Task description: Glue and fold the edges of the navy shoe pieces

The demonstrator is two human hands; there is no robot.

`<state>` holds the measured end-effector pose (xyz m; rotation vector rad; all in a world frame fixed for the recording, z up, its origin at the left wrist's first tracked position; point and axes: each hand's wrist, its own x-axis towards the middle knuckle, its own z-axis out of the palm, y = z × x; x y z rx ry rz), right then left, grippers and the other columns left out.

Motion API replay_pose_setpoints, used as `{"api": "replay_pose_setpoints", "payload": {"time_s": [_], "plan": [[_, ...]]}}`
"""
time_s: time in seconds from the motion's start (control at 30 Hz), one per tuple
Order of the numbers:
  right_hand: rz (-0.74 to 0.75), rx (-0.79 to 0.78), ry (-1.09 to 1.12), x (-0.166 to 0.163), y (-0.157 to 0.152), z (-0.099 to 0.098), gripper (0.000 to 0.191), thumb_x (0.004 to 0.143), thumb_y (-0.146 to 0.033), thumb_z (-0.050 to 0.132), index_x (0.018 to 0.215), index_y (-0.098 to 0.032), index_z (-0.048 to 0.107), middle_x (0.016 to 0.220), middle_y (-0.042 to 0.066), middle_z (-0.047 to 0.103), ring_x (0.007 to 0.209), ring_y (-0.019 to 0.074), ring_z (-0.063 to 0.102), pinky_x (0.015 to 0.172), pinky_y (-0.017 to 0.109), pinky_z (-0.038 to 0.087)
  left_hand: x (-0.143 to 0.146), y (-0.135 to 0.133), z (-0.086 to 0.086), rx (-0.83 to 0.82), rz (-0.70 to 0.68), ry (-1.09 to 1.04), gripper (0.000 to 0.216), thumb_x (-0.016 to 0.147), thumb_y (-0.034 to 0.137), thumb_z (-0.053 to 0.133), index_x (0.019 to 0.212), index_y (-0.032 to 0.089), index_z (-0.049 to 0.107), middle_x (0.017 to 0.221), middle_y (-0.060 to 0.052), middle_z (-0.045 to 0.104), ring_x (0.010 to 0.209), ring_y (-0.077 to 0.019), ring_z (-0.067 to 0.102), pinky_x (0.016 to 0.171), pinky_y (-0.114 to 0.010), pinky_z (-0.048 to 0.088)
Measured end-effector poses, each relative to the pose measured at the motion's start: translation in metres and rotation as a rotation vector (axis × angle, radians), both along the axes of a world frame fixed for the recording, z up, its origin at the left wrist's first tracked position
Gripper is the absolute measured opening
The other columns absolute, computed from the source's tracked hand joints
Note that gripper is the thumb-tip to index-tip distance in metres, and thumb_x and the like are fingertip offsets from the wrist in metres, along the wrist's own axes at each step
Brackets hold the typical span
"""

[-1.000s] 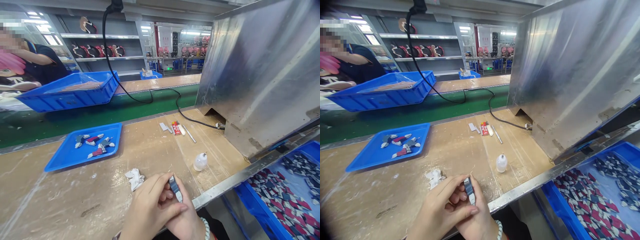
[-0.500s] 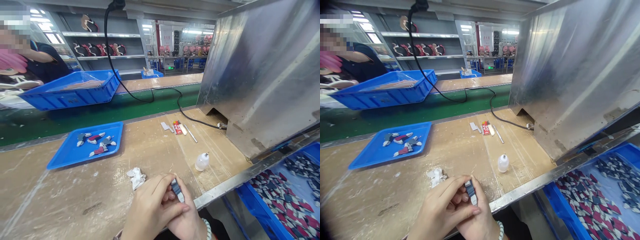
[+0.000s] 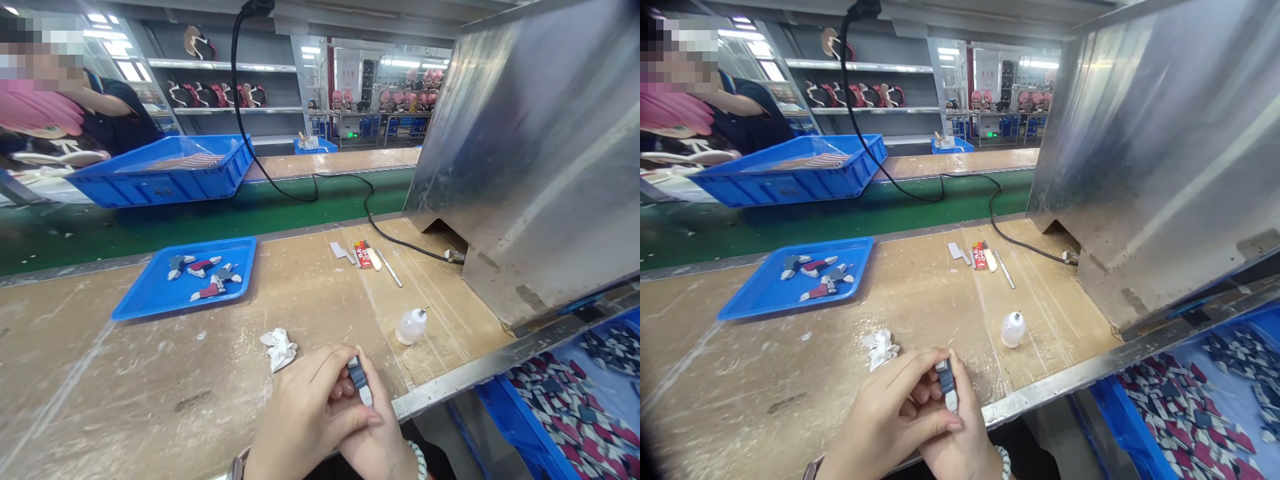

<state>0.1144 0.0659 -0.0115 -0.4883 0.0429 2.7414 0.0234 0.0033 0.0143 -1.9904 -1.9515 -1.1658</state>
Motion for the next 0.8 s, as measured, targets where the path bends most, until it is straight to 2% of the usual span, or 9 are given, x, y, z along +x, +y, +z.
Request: {"api": "replay_pose_setpoints", "payload": {"time_s": [0.2, 0.4, 0.57, 0.8], "plan": [[0.016, 0.027, 0.022, -0.0013, -0.0024, -0.0055, 0.044, 0.054, -0.045, 0.099, 0.061, -0.016, 0.066, 0.06, -0.004, 0.056, 0.062, 0.0107, 0.049, 0.066, 0.025, 0.047, -0.0028, -0.0022, -0.0011, 0.012, -0.001, 0.0, 0.06, 0.087, 0.068, 0.064, 0.121, 0.019, 0.058, 0.087, -0.003, 0.069, 0.068, -0.0154, 0.067, 0.064, -0.025, 0.055], [0.018, 0.072, 0.047, -0.0003, -0.0023, -0.0046, 0.043, 0.06, -0.047, 0.096, 0.061, -0.017, 0.065, 0.061, -0.004, 0.054, 0.063, 0.0119, 0.047, 0.072, 0.029, 0.05, -0.0023, -0.0024, -0.0011, -0.001, -0.007, -0.009, 0.046, 0.094, 0.056, 0.065, 0.121, 0.019, 0.058, 0.092, -0.006, 0.071, 0.07, -0.0158, 0.069, 0.065, -0.024, 0.056], [0.014, 0.082, 0.045, 0.0001, -0.0014, -0.0036, 0.041, 0.06, -0.045, 0.096, 0.062, -0.017, 0.066, 0.061, -0.004, 0.054, 0.063, 0.0118, 0.046, 0.072, 0.029, 0.05, -0.0029, -0.0033, -0.0011, 0.005, -0.004, 0.002, 0.045, 0.095, 0.054, 0.065, 0.121, 0.018, 0.058, 0.096, -0.007, 0.072, 0.069, -0.0146, 0.067, 0.064, -0.024, 0.055], [0.011, 0.064, 0.07, 0.0019, -0.0017, -0.0043, 0.04, 0.064, -0.046, 0.094, 0.063, -0.016, 0.067, 0.061, -0.004, 0.055, 0.062, 0.0112, 0.046, 0.071, 0.028, 0.05, -0.0031, -0.0024, 0.0006, -0.024, -0.012, -0.006, 0.056, 0.089, 0.063, 0.066, 0.123, 0.018, 0.057, 0.097, -0.006, 0.071, 0.069, -0.0144, 0.068, 0.066, -0.024, 0.056]]}}
